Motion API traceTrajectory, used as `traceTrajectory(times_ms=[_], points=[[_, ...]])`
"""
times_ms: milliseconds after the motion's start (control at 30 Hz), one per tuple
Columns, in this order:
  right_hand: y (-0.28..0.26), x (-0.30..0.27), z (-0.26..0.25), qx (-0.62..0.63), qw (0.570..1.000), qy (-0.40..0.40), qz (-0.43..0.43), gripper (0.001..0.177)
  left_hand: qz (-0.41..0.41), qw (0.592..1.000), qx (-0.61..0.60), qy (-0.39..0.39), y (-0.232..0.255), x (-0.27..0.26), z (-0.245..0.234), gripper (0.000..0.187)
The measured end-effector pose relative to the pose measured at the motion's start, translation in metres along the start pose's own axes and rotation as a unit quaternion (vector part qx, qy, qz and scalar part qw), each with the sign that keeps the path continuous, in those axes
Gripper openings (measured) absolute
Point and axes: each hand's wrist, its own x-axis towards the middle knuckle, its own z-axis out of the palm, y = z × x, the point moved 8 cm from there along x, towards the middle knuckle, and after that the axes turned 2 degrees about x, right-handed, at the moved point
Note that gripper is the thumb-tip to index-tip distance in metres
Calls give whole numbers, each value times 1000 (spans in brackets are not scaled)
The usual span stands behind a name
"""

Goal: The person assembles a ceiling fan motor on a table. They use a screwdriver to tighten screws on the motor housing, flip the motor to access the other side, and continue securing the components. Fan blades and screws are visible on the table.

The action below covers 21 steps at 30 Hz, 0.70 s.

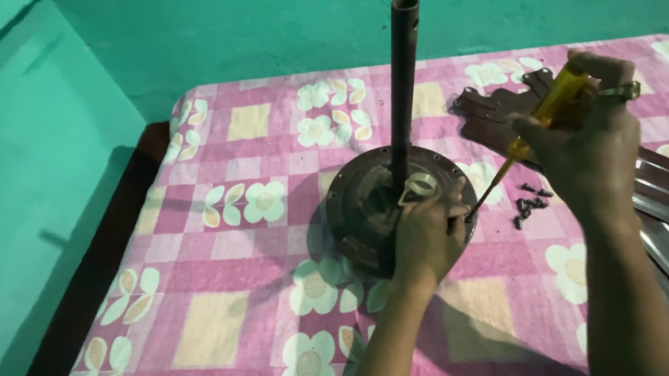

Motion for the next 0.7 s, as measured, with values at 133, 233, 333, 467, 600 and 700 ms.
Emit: traceTrajectory(times_ms=[133,233,333,467,600,700], points=[[9,5,5,201,976,-82,36,62,17,999,-7,30,5,0,-6,46],[13,5,10,196,973,-99,65,59,9,1000,-16,15,-1,-1,-3,51],[7,0,11,139,985,-95,47,56,22,999,-23,18,-3,-4,2,52],[-12,-1,10,65,995,-69,-28,58,42,998,-22,50,-2,-7,2,57],[-17,2,10,1,999,-45,-27,60,35,998,-15,42,-8,-10,7,59],[-19,4,11,-29,999,-32,-16,60,44,998,-14,41,-8,-11,8,60]])
